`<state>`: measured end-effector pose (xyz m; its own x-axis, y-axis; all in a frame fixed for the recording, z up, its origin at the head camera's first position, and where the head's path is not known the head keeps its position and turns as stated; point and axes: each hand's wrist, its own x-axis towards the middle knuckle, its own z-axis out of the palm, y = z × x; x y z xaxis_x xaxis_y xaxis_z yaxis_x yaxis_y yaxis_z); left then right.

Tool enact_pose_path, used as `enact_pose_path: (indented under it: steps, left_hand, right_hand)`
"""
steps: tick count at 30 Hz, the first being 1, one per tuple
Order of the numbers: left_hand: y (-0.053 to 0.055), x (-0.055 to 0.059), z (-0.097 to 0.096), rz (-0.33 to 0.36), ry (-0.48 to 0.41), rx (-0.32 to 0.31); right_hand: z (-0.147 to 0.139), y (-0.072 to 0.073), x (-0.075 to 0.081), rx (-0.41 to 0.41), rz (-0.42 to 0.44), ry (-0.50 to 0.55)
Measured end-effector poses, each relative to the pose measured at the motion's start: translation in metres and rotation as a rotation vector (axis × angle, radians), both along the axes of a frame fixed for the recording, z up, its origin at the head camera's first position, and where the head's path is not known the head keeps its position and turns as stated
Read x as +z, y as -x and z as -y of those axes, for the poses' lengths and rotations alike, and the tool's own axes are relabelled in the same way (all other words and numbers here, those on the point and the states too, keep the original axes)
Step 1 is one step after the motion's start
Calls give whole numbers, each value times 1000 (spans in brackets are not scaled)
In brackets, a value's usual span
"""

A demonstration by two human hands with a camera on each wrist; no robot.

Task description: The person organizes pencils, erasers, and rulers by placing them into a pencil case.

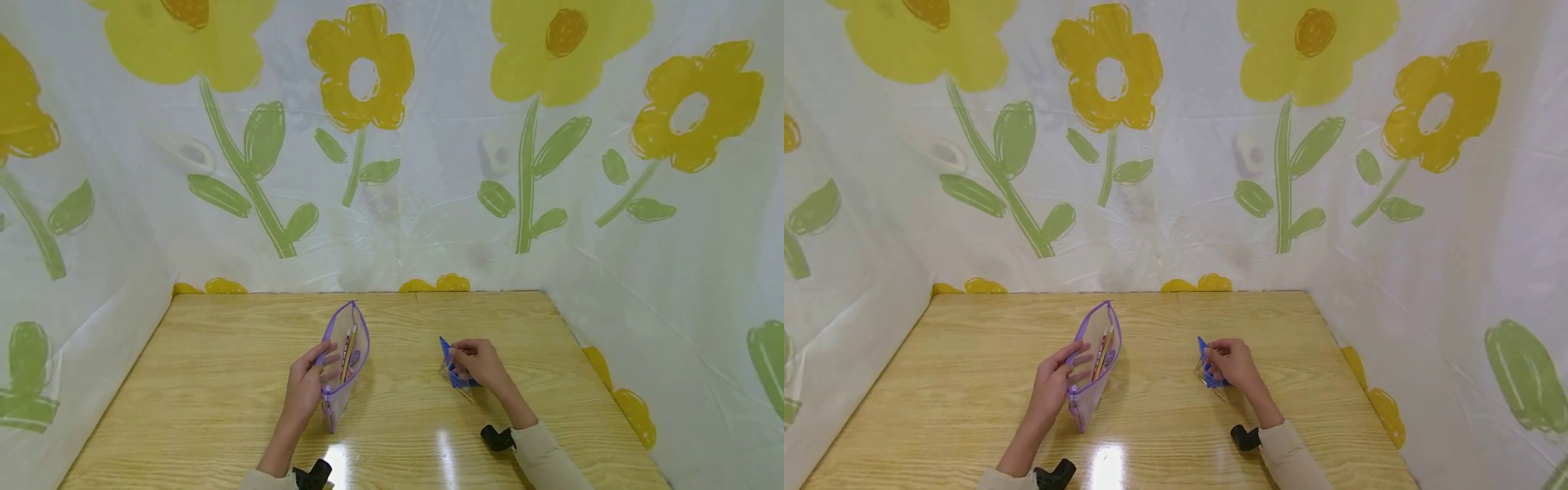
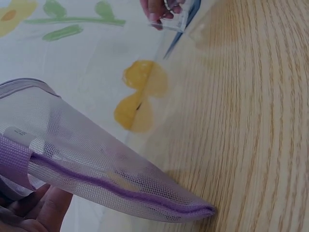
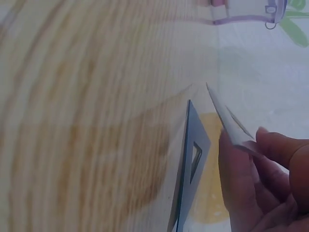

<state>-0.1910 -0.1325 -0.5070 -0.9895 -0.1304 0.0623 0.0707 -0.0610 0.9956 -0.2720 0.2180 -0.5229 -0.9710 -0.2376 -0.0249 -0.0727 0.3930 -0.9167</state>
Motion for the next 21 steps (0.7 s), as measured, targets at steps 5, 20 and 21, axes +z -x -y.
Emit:
enact_pose_path:
  steps: [5,20,21]
  left_hand:
    - [0,-1,-1,3,-1,-2]
    - [0,1,-6,-2,1,-2]
    - [0,1,-6,-3,1,-3]
  right_hand:
    - [-1,-1,0,-31,-40,-47]
    - [-3,-4,-2,-2,63,50]
    - [-2,-5,-2,8,72,58]
